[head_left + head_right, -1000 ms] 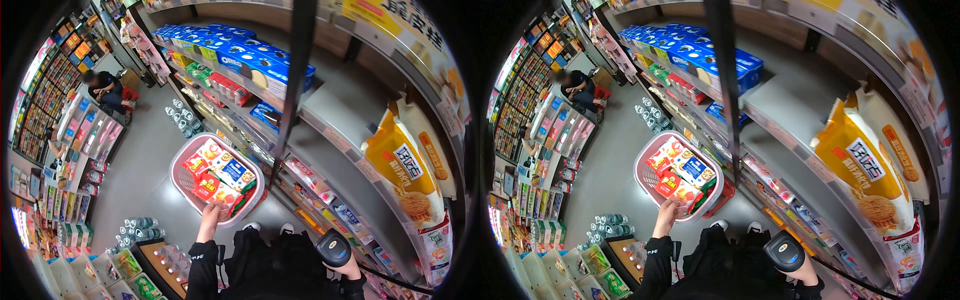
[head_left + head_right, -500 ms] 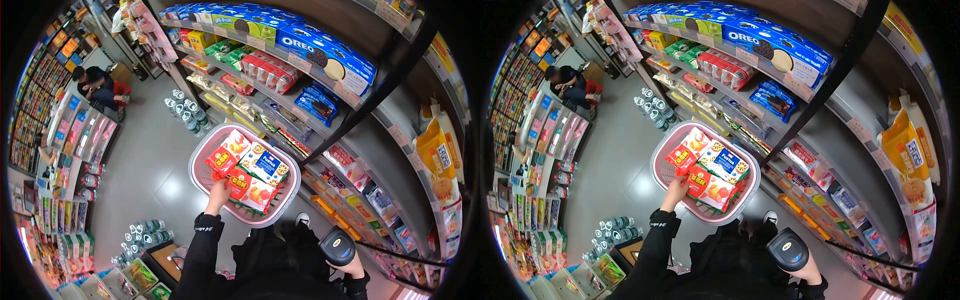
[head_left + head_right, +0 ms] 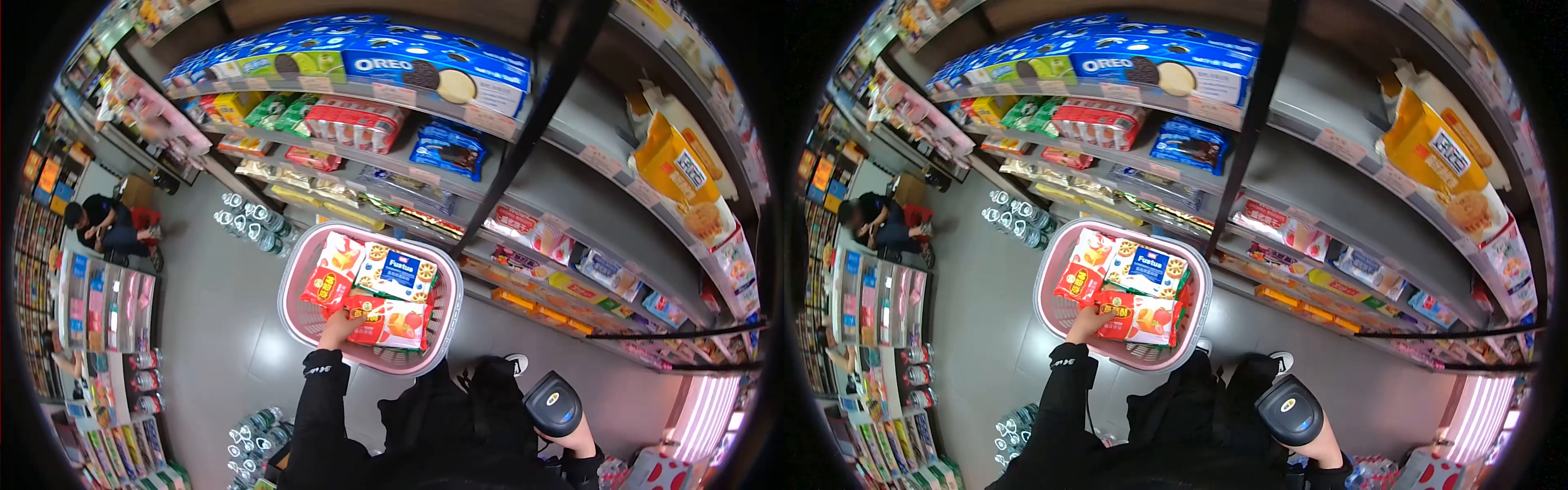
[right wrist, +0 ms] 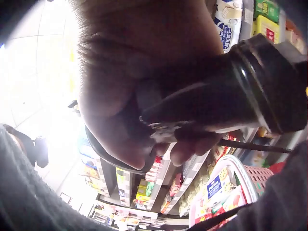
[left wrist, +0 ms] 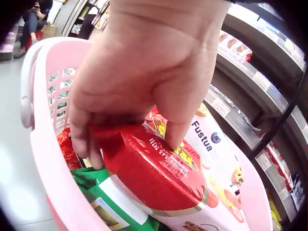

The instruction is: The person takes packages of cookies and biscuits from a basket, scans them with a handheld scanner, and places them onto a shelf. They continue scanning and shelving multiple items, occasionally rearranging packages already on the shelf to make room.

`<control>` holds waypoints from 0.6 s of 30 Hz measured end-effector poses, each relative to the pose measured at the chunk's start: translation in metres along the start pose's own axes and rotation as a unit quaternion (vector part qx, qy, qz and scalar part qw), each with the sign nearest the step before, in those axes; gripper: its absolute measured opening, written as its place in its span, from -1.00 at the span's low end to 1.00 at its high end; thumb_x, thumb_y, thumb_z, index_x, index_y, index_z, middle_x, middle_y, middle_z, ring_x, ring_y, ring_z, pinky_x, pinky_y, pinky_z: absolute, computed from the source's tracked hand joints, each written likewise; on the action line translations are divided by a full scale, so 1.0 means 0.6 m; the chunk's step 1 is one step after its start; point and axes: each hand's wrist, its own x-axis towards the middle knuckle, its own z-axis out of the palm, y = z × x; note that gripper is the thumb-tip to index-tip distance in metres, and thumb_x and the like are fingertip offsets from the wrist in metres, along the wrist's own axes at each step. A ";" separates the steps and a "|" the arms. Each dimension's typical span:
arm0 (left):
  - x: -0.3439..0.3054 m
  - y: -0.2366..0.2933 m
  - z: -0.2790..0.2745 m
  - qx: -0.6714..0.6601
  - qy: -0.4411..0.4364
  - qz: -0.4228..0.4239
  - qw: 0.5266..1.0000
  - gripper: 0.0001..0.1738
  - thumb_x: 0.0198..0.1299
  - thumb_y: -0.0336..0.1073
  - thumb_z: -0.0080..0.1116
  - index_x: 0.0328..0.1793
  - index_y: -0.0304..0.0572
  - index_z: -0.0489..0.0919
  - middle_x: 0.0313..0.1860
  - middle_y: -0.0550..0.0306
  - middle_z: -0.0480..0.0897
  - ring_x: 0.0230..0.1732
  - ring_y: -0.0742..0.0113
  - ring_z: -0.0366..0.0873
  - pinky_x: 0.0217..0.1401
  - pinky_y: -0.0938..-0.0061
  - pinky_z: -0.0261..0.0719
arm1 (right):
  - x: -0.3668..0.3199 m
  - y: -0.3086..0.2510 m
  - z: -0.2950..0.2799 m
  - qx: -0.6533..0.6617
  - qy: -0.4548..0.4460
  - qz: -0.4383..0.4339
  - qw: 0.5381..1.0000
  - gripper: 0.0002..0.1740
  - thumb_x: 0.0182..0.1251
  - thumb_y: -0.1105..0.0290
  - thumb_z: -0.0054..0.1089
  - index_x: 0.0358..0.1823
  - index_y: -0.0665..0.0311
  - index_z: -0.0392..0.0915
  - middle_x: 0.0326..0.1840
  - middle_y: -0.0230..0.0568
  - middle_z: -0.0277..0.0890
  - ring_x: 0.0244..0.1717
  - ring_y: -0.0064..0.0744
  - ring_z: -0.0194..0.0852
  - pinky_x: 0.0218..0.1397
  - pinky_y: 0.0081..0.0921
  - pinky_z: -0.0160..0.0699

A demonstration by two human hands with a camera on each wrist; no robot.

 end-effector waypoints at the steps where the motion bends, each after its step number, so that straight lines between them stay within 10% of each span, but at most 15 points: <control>1: -0.021 0.023 -0.012 0.010 0.007 0.020 1.000 -0.39 -0.19 0.10 0.20 -0.29 -0.42 0.54 -0.39 -0.15 0.58 -0.32 0.07 0.56 -0.25 0.33 0.46 | -0.005 0.005 0.001 0.004 0.007 0.005 1.000 -0.50 -0.36 0.47 0.40 -0.24 0.31 0.44 -0.33 -0.31 0.50 -0.28 -0.50 0.45 -0.15 -0.52 0.41; 6: -0.031 0.018 0.000 -0.029 0.004 0.019 0.999 -0.51 -0.18 -0.03 0.28 -0.36 -0.40 0.54 -0.49 -0.05 0.57 -0.47 0.27 0.56 -0.40 0.46 0.47 | -0.022 0.009 0.003 0.027 0.036 0.014 0.999 -0.49 -0.36 0.48 0.39 -0.24 0.31 0.44 -0.32 -0.29 0.50 -0.28 -0.47 0.45 -0.14 -0.52 0.41; 11: -0.056 0.040 -0.001 -0.402 -0.082 -0.059 0.910 -0.60 -0.03 -0.31 0.22 -0.11 -0.43 0.43 -0.29 0.06 0.57 -0.30 0.38 0.56 -0.31 0.57 0.52 | -0.036 0.015 0.011 0.037 0.056 0.022 0.998 -0.42 -0.38 0.47 0.37 -0.16 0.34 0.41 -0.25 -0.25 0.48 -0.20 -0.42 0.43 -0.09 -0.50 0.38; 18: -0.081 0.042 -0.010 -0.435 -0.077 -0.033 0.896 -0.53 -0.02 -0.33 0.19 -0.02 -0.47 0.35 -0.18 0.00 0.54 -0.25 0.33 0.56 -0.24 0.54 0.53 | -0.030 0.006 0.008 0.015 0.027 0.031 0.999 -0.35 -0.37 0.43 0.35 -0.08 0.34 0.38 -0.16 -0.19 0.46 -0.09 -0.37 0.39 0.00 -0.46 0.33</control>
